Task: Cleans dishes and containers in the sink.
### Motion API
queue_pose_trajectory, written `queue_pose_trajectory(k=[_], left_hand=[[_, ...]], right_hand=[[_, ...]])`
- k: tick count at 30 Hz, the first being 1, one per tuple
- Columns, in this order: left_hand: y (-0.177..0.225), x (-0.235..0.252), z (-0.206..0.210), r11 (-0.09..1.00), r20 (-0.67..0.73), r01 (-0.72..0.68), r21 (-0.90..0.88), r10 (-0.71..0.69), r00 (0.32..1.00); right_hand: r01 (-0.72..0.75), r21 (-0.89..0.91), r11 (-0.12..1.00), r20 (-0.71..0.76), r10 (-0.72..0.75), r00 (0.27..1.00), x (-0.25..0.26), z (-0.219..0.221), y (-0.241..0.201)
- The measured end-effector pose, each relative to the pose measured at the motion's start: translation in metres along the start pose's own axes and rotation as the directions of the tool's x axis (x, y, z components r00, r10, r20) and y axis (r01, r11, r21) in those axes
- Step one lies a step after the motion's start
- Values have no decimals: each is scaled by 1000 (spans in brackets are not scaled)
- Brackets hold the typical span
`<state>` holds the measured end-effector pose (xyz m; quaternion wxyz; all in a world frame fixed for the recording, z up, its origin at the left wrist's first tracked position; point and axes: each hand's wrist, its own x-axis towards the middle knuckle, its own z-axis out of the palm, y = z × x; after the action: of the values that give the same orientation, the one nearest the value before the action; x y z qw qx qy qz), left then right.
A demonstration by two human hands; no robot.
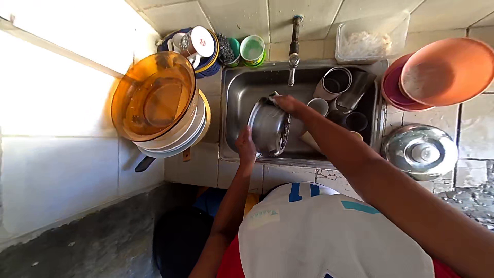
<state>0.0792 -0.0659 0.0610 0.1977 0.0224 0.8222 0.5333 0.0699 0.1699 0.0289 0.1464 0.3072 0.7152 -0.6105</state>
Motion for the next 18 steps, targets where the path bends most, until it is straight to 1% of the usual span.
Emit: queue_pose_trajectory(k=[1,2,3,4,5,6,7,8,9,10,11,12,13,14,15,16,17,18], left_hand=[[2,0,1,992,-65,46,-113,-54,996],[4,1,3,964,-117,98,-245,-130,985],[6,1,4,910,-144,147,-387,-217,965],[8,2,7,836,-157,181,-518,-301,941],[10,4,11,761,-157,204,-616,-372,915],[13,6,15,702,-166,215,-679,-432,887],[15,8,21,673,-178,224,-705,-473,863],[17,10,27,671,-201,239,-702,-508,837],[19,12,33,683,-223,260,-683,-534,816],[22,13,38,686,-232,284,-670,-556,798],[23,15,43,688,-238,299,-661,-571,786],[26,17,47,688,-236,308,-657,-576,783],[29,19,49,702,-227,319,-636,-565,793],[32,18,51,724,-206,335,-603,-547,812],[36,17,51,750,-180,348,-563,-521,834],[41,15,51,785,-157,346,-514,-483,862],[43,14,51,821,-148,326,-468,-436,888],[43,14,49,853,-124,301,-427,-385,915]], right_hand=[[-78,179,981,31,73,997,-2,-4,2],[-109,368,923,40,101,994,-2,-2,15],[-119,547,829,40,116,992,-4,5,34],[-109,688,717,14,138,990,-9,15,52],[-68,775,628,-41,158,987,-15,29,66],[-18,818,575,-113,192,975,-23,45,74],[4,813,583,-179,243,953,-33,61,77],[-3,757,653,-231,272,934,-45,75,76],[-14,638,770,-268,239,933,-59,86,74],[9,468,883,-292,145,945,-74,97,74],[68,283,957,-300,21,954,-88,106,75],[144,101,984,-271,-112,956,-103,112,73],[240,-64,969,-216,-249,944,-111,115,71],[347,-219,912,-154,-384,910,-115,115,69],[451,-339,826,-102,-509,855,-115,112,67],[539,-426,726,-72,-622,780,-110,107,65],[591,-493,639,-48,-698,714,-102,102,62],[602,-547,582,-17,-726,687,-96,95,54]])
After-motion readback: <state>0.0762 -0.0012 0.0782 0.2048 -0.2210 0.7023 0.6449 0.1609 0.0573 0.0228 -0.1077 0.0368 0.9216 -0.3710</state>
